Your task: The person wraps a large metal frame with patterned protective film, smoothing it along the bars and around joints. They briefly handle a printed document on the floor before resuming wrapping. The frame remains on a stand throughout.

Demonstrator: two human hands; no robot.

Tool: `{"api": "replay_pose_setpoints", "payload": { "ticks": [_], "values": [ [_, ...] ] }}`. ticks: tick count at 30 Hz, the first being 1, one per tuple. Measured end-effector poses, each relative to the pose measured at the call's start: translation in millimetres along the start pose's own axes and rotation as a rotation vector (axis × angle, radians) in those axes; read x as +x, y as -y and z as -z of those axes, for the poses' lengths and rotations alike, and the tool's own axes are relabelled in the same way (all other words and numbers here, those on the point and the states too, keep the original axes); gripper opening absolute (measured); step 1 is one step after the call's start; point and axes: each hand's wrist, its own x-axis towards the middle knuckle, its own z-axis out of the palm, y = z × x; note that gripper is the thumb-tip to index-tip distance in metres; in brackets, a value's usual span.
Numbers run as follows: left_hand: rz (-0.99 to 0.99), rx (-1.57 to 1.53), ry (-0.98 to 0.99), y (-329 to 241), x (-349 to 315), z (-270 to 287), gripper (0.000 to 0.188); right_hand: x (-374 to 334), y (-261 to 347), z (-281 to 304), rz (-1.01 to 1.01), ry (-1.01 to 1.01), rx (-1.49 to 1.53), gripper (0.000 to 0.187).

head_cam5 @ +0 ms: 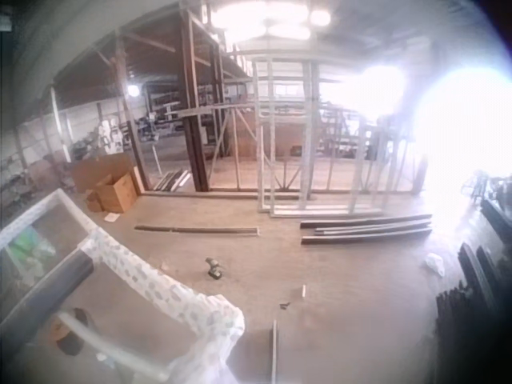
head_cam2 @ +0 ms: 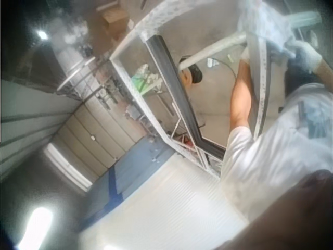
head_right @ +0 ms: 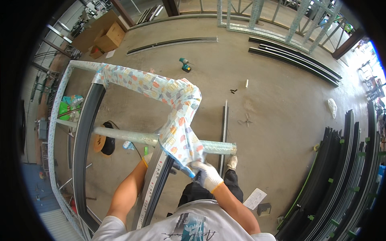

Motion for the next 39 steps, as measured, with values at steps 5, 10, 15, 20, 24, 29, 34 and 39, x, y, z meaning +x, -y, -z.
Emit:
{"api": "replay_pose_setpoints", "payload": {
  "ticks": [5,10,15,20,24,29,34,39],
  "values": [
    [0.047,0.104,0.05,-12.0,36.7,-1.5,0.04,58.0,-26.4,-23.7,-0.167,0.082,-0.324,0.029],
    [0.045,0.101,0.032,-6.1,43.5,6.5,0.042,68.7,-21.0,-60.9,-0.049,-0.045,-1.166,0.029],
    [-0.027,0.034,-0.056,11.8,14.6,5.4,0.044,24.9,-4.1,-64.9,0.142,-0.057,-1.457,0.04],
    [-0.358,0.197,-0.405,-3.5,-52.0,-3.9,0.045,19.9,-17.1,-40.4,-0.06,0.683,-0.778,0.077],
    [-0.069,-0.168,-0.597,-51.2,-89.2,-7.6,0.043,48.5,-78.5,-35.5,-0.074,0.663,-0.262,0.094],
    [-0.242,0.023,-0.7,-95.9,-82.7,2.3,0.036,53.2,-101.6,-29.2,0.031,0.57,-0.309,0.077],
    [-0.13,-0.004,-0.83,-123.3,-53.6,26.3,0.032,44.4,-92.2,-31.2,0.016,0.556,-0.332,0.073],
    [-0.089,0.225,-0.737,-156.2,-48.8,43.9,0.027,38.1,-89.0,-40.7,0.003,0.509,-0.317,0.082]
  ]
}}
